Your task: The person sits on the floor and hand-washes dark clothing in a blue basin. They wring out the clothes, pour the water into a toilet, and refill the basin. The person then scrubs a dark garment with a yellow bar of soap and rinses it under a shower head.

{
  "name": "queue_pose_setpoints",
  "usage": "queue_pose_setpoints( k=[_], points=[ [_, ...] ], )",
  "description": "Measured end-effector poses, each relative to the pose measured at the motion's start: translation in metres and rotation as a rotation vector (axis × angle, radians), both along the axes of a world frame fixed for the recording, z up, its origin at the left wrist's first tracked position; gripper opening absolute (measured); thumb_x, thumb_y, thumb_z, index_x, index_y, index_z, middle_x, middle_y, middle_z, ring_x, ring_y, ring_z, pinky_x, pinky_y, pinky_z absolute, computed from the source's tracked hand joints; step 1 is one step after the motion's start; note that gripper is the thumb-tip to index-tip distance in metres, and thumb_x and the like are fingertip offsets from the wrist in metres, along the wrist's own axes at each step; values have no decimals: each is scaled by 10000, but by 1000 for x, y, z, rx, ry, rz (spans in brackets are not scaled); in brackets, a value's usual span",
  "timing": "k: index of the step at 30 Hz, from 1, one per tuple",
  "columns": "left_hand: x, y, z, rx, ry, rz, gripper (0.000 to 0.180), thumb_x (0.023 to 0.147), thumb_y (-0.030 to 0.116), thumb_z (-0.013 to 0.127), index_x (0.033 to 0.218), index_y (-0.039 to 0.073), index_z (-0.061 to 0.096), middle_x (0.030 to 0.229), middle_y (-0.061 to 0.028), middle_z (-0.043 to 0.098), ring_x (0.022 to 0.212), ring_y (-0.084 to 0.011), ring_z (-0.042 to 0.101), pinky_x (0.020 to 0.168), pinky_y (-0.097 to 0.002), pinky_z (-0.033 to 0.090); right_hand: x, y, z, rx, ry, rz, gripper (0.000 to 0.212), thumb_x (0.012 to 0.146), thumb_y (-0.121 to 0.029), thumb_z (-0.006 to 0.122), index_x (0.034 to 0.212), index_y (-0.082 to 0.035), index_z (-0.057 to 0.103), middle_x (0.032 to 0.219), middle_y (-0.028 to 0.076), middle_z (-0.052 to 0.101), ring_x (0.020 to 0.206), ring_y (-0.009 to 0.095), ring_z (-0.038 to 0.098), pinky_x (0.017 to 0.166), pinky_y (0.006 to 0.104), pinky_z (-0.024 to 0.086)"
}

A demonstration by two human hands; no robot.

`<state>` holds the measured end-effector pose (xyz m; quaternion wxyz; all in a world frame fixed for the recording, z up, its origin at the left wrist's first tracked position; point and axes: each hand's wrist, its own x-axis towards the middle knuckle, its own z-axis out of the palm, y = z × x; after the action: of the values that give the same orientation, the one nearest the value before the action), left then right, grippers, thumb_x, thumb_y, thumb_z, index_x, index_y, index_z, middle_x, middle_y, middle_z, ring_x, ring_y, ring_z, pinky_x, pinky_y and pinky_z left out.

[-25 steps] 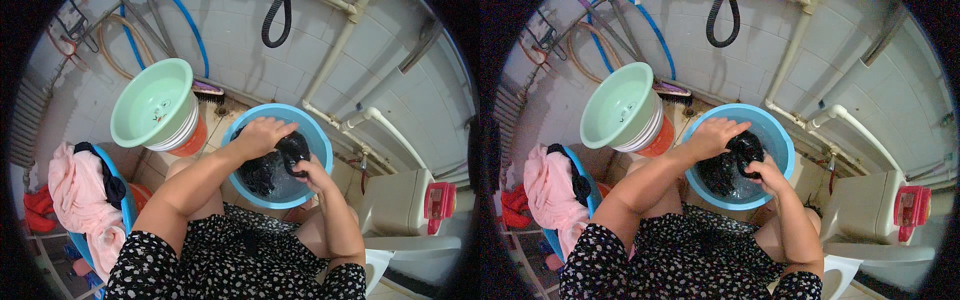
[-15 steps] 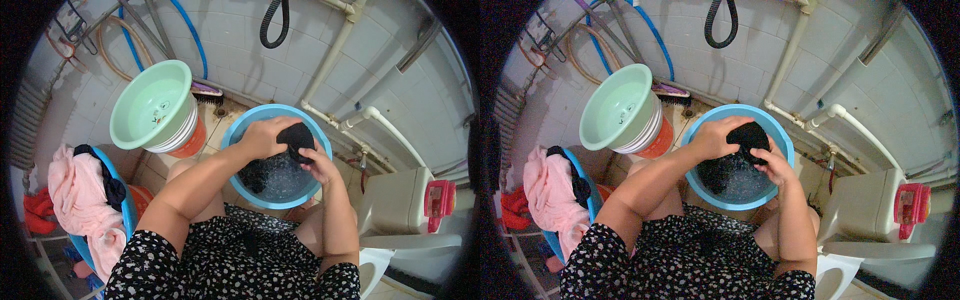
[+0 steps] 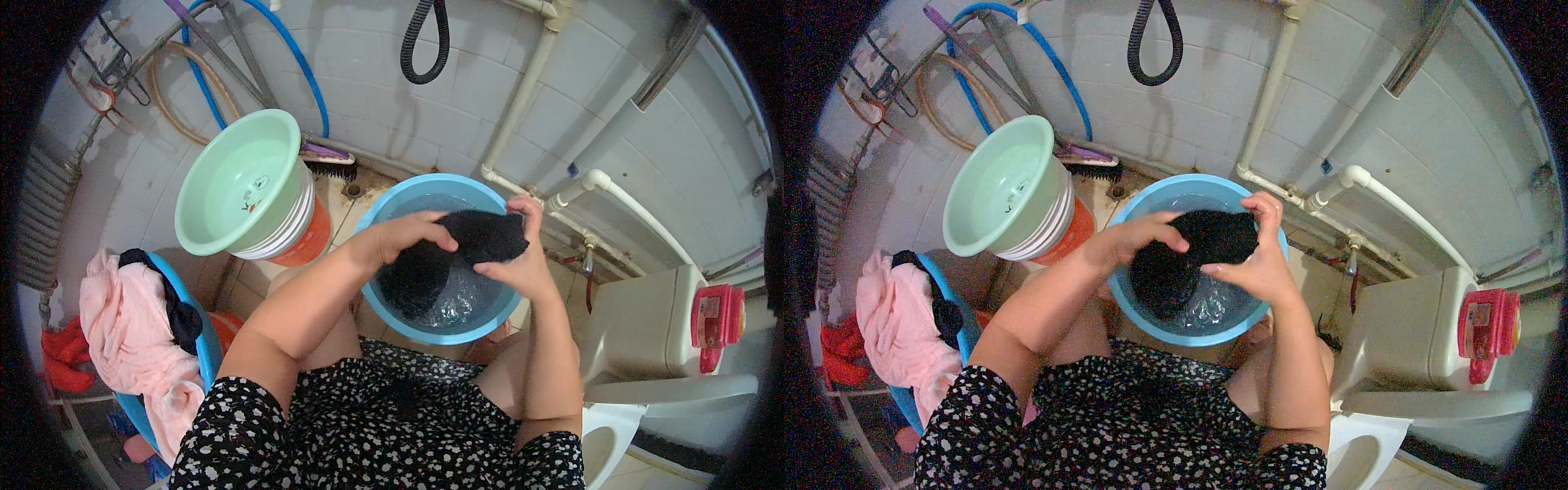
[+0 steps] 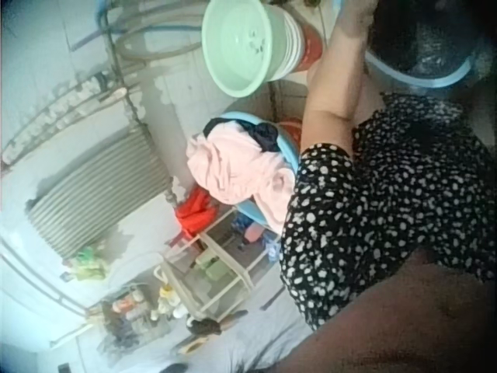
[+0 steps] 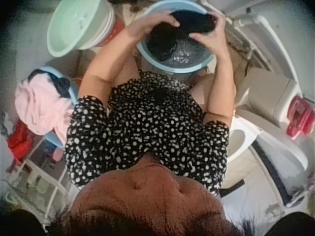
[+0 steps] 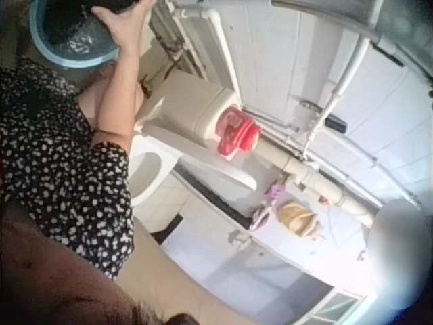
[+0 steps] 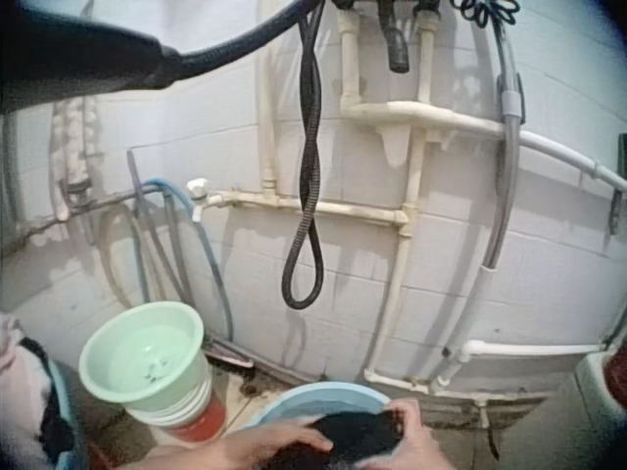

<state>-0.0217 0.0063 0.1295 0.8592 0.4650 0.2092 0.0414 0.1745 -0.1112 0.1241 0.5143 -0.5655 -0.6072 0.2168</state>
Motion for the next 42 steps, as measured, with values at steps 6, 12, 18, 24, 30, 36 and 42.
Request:
queue_pose_setpoints(
  k=[6,12,18,24,30,36,42],
  points=[
    [6,-8,-12,68,50,-254,497,718,239,668,1146,28,530,1026,-92,621,941,-180,584,850,-308,442,-37,0,15,106,546,75,618,623,-63,706,1187,-52,454,1164,172,532,1054,261,540,871,383,446],
    [25,-33,-4,825,253,-56,633,691,354,718,1127,-40,484,947,-162,621,880,-233,607,807,-339,457,-37,17,-8,1,1098,-274,320,752,-27,623,1031,-27,467,855,80,550,739,202,583,675,325,490],
    [38,-53,-15,1314,710,-143,766,719,345,670,1285,-36,321,844,-227,640,767,-361,649,697,-450,524,-33,29,-51,-147,1122,-436,274,755,-35,621,1005,-38,509,873,68,569,768,191,581,675,322,484],
    [38,-61,-20,1413,669,-199,956,764,384,625,1457,168,3,963,-247,585,800,-395,625,729,-457,516,-29,34,-68,-255,1203,-448,310,760,-31,609,1047,-48,495,890,94,573,781,215,580,662,361,515],
    [31,-54,-21,1383,549,-71,900,752,363,620,1459,282,69,941,-236,563,785,-413,608,733,-476,506,-36,32,-45,-217,1335,-459,449,747,-44,612,1148,-68,411,908,97,561,774,229,583,643,371,521],
    [21,-18,-21,961,336,91,724,753,240,586,1420,208,307,1073,-188,607,947,-275,606,837,-342,456,-10,21,-30,-192,1306,76,638,796,-54,520,1389,-43,284,1204,95,510,1130,231,480,989,367,360],
    [13,0,-11,209,-210,-48,749,723,265,584,1393,56,324,1177,-123,553,977,-236,584,868,-314,450,27,6,-9,-191,756,245,703,752,-228,731,1332,-35,385,1224,78,515,1133,198,491,979,328,371]
  ],
)
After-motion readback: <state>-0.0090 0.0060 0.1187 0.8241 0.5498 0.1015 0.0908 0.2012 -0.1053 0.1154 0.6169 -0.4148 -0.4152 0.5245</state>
